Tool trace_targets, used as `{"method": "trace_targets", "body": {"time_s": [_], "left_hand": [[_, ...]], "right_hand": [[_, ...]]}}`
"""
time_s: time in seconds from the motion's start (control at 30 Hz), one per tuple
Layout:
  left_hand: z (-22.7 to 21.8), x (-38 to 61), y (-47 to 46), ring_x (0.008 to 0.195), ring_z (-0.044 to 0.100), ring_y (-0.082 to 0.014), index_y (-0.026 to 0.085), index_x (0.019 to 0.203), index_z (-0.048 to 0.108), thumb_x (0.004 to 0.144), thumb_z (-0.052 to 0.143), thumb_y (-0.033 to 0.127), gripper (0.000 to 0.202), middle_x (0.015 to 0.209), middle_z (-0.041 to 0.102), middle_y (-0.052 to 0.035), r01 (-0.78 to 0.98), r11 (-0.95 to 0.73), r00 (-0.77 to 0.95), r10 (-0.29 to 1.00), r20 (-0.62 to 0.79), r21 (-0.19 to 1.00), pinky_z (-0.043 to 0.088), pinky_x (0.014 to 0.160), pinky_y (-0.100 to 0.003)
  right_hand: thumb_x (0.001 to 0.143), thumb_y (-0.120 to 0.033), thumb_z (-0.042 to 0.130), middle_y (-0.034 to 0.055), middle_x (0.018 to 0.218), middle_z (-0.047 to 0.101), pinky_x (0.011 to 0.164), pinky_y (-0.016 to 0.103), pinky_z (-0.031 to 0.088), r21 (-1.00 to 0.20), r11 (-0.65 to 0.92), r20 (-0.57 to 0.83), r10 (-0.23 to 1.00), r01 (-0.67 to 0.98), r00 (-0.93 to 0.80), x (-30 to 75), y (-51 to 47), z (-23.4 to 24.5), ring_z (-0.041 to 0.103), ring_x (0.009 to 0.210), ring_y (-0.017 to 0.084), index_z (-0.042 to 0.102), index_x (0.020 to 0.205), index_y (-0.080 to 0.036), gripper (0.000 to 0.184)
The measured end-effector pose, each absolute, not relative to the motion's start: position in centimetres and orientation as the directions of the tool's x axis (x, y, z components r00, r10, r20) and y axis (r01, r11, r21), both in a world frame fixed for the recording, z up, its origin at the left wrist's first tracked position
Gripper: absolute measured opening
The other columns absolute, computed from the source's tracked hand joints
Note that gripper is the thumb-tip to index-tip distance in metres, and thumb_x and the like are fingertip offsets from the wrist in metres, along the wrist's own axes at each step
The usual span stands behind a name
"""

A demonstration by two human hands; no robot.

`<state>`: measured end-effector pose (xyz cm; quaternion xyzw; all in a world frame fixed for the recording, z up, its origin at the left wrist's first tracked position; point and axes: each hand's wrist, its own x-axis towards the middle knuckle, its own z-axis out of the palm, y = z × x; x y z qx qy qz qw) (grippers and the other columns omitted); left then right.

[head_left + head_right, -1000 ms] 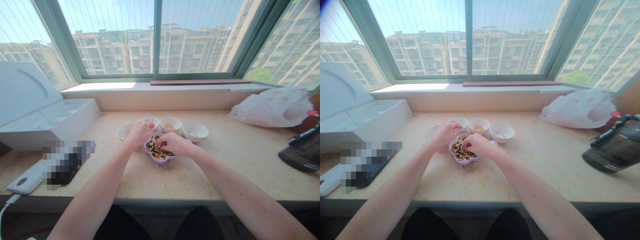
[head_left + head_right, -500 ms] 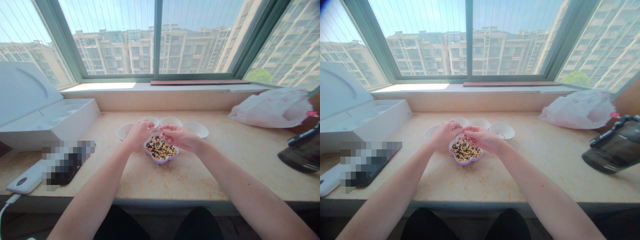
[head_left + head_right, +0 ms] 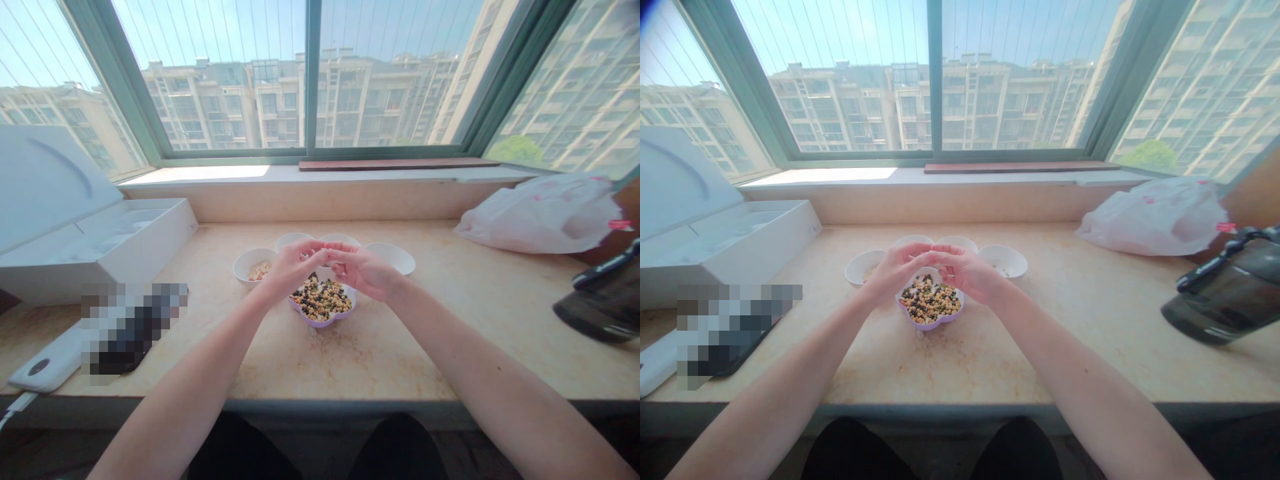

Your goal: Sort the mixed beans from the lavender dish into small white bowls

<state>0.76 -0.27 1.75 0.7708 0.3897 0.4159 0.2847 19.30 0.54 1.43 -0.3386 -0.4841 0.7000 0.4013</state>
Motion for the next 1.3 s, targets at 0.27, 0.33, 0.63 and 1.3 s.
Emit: {"method": "trace_targets", "body": {"time_s": [0.27,0.33,0.63,1.3], "left_hand": [[1.4,0.8,0.0,0.084,0.066,-0.0152,0.020,0.095,0.077,0.095,0.065,0.031,0.016,0.094,0.074,-0.0043,0.512,-0.621,0.325,0.779,0.536,0.594,0.051,0.076,-0.026],[1.2,0.8,0.2,0.086,0.066,-0.0153,0.021,0.094,0.077,0.095,0.065,0.027,0.013,0.093,0.073,-0.0035,0.527,-0.637,0.335,0.764,0.552,0.562,0.051,0.079,-0.026],[0.6,-0.6,2.4,0.091,0.068,-0.0189,0.020,0.093,0.075,0.097,0.055,0.021,0.020,0.103,0.074,-0.0055,0.790,-0.455,0.240,0.846,0.476,0.411,0.051,0.089,-0.031],[0.4,-1.2,4.1,0.106,0.069,-0.0299,0.016,0.101,0.077,0.099,0.045,0.024,0.033,0.108,0.076,-0.0154,0.976,-0.198,0.160,0.936,0.314,0.093,0.048,0.092,-0.040]], "right_hand": [[0.073,-0.033,0.088,-0.0026,0.087,0.066,0.058,0.022,0.041,-0.961,-0.184,-0.081,0.902,-0.208,-0.424,19.7,1.4,0.7,0.049,0.062,0.007,0.067,0.108,-0.023,0.043],[0.079,-0.043,0.083,0.0003,0.092,0.069,0.058,0.022,0.042,-0.981,-0.112,-0.035,0.905,-0.159,-0.424,19.5,1.4,0.6,0.050,0.062,0.007,0.067,0.111,-0.021,0.042],[0.092,-0.028,0.062,0.0075,0.095,0.077,0.078,0.031,0.046,-0.365,0.507,0.128,0.858,0.781,-0.498,20.1,0.3,1.3,0.068,0.090,0.023,0.079,0.096,-0.021,0.018],[0.091,-0.014,0.058,0.0094,0.103,0.078,0.086,0.034,0.050,-0.247,0.618,0.040,0.776,0.747,-0.629,19.5,1.1,-0.3,0.070,0.100,0.027,0.082,0.099,-0.024,0.027]]}}
